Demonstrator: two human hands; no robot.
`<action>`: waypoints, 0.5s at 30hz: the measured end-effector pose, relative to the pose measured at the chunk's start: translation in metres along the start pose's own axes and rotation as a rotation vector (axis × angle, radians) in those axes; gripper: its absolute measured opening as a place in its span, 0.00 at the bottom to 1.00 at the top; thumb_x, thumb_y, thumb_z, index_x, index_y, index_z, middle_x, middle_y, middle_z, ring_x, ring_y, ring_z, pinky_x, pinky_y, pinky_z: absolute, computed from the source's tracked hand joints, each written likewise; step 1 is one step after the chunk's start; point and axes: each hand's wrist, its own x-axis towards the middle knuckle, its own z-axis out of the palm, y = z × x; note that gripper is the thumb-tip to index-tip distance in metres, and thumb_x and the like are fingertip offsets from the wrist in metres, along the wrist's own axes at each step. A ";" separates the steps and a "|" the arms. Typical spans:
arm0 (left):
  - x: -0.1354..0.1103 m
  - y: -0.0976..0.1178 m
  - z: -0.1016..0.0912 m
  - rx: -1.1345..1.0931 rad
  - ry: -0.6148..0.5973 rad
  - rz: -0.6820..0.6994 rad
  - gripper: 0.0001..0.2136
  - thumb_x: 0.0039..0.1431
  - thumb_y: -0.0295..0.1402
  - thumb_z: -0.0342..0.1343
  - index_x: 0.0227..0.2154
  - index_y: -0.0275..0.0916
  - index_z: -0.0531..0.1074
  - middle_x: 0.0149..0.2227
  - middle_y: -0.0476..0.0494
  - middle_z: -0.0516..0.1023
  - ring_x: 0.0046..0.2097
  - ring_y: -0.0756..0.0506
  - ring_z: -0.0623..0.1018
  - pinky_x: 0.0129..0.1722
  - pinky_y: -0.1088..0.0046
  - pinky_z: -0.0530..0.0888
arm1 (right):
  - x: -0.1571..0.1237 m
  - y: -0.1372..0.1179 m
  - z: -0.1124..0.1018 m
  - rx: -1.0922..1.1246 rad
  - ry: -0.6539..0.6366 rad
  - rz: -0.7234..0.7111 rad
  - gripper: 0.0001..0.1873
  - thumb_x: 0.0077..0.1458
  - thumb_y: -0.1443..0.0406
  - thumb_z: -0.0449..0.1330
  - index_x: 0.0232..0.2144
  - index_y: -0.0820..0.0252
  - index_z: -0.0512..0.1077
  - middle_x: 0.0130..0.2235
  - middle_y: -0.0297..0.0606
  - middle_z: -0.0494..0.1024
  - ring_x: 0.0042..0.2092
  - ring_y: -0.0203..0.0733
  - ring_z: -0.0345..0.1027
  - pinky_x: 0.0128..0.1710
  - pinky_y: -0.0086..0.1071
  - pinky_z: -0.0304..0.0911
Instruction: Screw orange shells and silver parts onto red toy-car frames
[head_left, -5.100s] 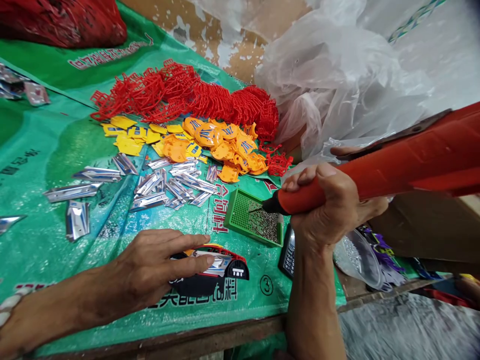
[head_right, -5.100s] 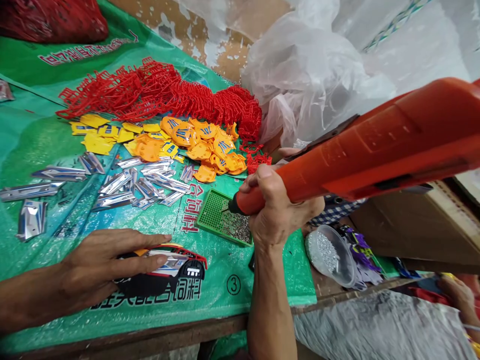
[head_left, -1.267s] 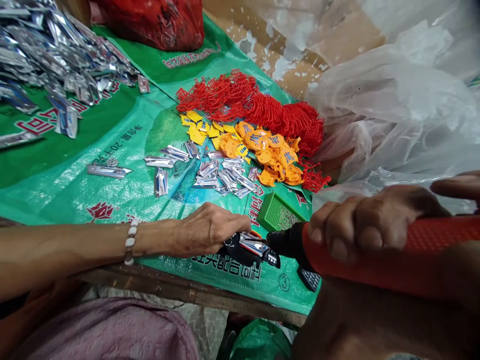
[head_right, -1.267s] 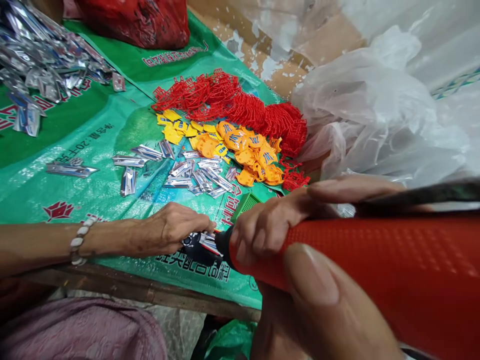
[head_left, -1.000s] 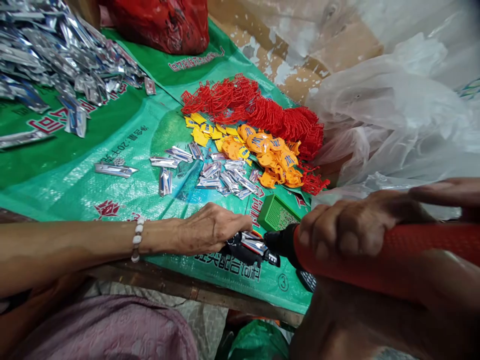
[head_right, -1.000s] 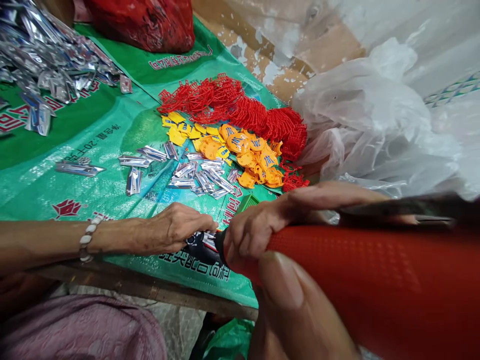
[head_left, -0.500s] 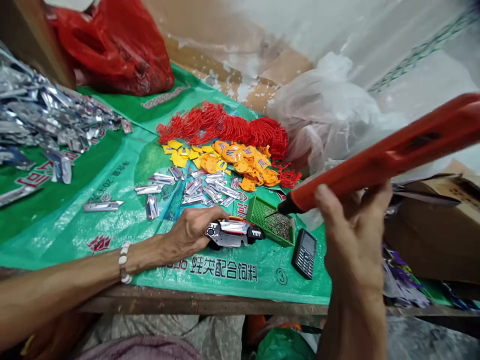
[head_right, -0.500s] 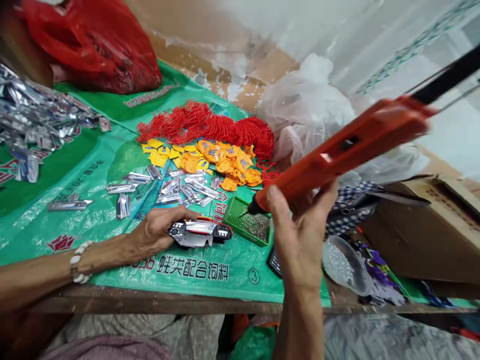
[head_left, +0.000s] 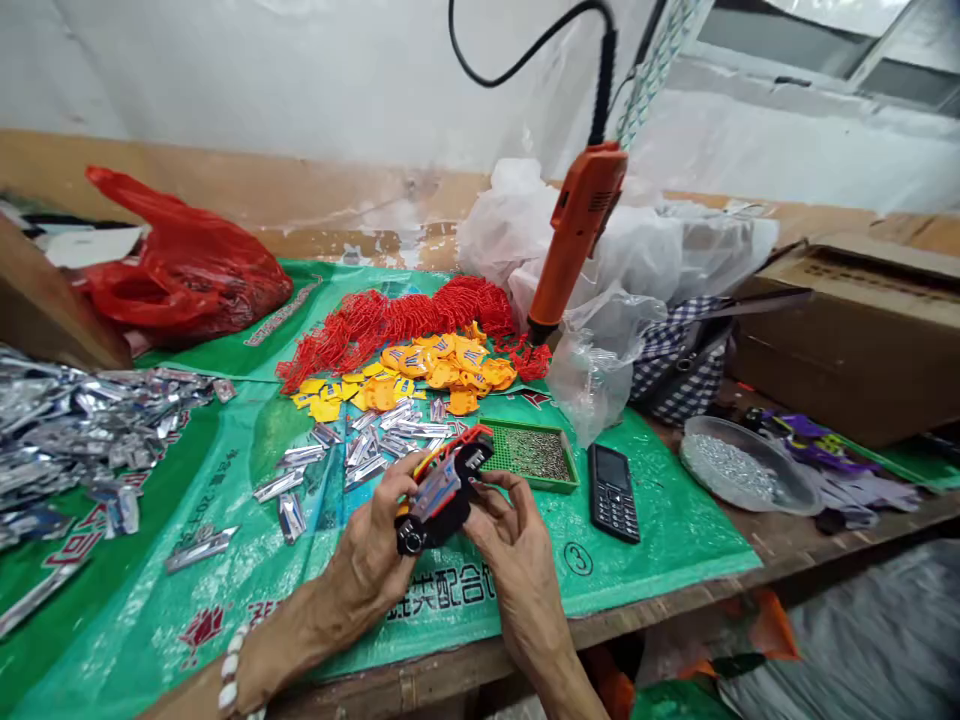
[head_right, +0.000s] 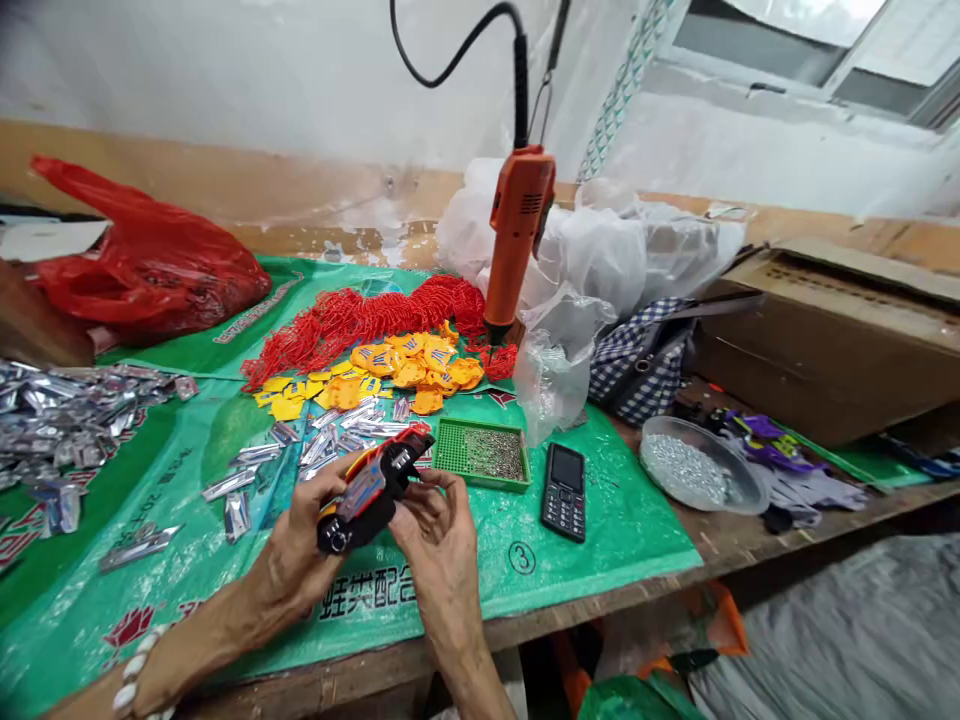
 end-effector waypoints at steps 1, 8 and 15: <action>0.001 0.002 -0.001 -0.028 -0.053 0.027 0.23 0.57 0.22 0.51 0.53 0.45 0.54 0.61 0.34 0.64 0.60 0.39 0.71 0.51 0.61 0.75 | 0.001 -0.002 -0.002 0.009 -0.001 -0.022 0.26 0.47 0.57 0.69 0.45 0.55 0.64 0.45 0.39 0.80 0.47 0.41 0.75 0.50 0.34 0.69; 0.002 0.024 -0.008 -0.387 -0.233 -0.211 0.19 0.64 0.42 0.55 0.53 0.49 0.56 0.65 0.38 0.60 0.64 0.37 0.64 0.59 0.54 0.67 | 0.002 -0.007 -0.016 -0.054 0.009 -0.115 0.17 0.44 0.61 0.70 0.38 0.56 0.75 0.39 0.39 0.82 0.41 0.44 0.77 0.43 0.34 0.72; 0.015 0.046 -0.010 -0.530 -0.269 -0.584 0.34 0.47 0.40 0.69 0.56 0.44 0.62 0.49 0.43 0.78 0.50 0.40 0.77 0.52 0.62 0.73 | -0.006 -0.012 -0.020 -0.118 -0.067 -0.100 0.11 0.42 0.61 0.71 0.31 0.57 0.81 0.31 0.37 0.82 0.34 0.45 0.76 0.38 0.35 0.72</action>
